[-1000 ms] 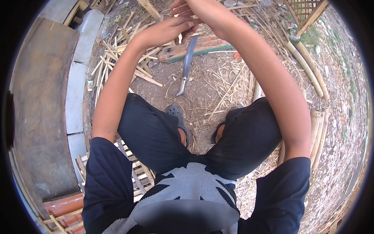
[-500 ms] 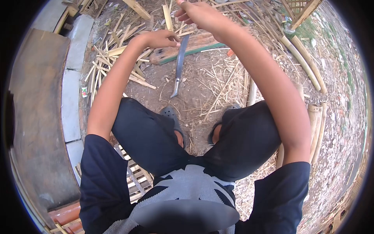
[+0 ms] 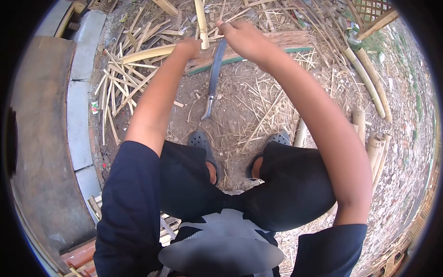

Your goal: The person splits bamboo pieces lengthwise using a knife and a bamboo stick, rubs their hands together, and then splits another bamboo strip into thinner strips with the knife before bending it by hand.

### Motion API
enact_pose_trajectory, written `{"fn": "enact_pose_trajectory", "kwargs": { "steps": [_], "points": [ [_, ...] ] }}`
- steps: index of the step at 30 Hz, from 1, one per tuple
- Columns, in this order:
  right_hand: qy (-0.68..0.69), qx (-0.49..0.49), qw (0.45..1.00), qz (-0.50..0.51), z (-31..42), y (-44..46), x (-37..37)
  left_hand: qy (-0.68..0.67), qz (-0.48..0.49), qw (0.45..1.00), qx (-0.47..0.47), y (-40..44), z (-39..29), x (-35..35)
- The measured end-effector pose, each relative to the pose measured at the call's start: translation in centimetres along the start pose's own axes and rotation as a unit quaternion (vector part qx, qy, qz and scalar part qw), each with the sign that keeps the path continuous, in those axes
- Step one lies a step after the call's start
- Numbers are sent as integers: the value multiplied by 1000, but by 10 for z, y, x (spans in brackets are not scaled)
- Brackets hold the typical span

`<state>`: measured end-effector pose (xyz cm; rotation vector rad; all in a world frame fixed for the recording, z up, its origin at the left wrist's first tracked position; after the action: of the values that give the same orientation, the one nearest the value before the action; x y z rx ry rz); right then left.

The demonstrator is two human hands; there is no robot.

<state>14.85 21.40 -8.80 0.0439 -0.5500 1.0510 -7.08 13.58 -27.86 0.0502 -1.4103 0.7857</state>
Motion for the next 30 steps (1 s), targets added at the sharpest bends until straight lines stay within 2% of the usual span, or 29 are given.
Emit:
{"fn": "enact_pose_trajectory", "kwargs": {
  "steps": [7,16,20,26,30],
  "points": [
    [-26,-20,999,18,-21,-2,-13,-99,-56,985,127,28,7,-28],
    [-17,-119,992,38,-53,-5,5,-176,-82,967,163,90,13,-72],
    [-26,-103,994,32,-60,-3,-1,-206,-116,956,175,119,10,-77],
    [-6,-135,988,72,-54,-3,-5,-162,-77,968,175,140,14,-88],
    [-11,-133,989,64,-64,-3,-6,-227,-111,948,192,131,15,-80]
  ]
}}
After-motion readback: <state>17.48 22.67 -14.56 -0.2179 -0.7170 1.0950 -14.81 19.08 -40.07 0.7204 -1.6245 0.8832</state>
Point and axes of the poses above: each hand's wrist, its own y-axis towards the middle knuckle, its own x-axis out of the back of the hand, z = x × y, the point moved 6 cm from there along y, towards the middle knuckle, and after that the axes turned 6 degrees about -z, right-handed, at the moved point
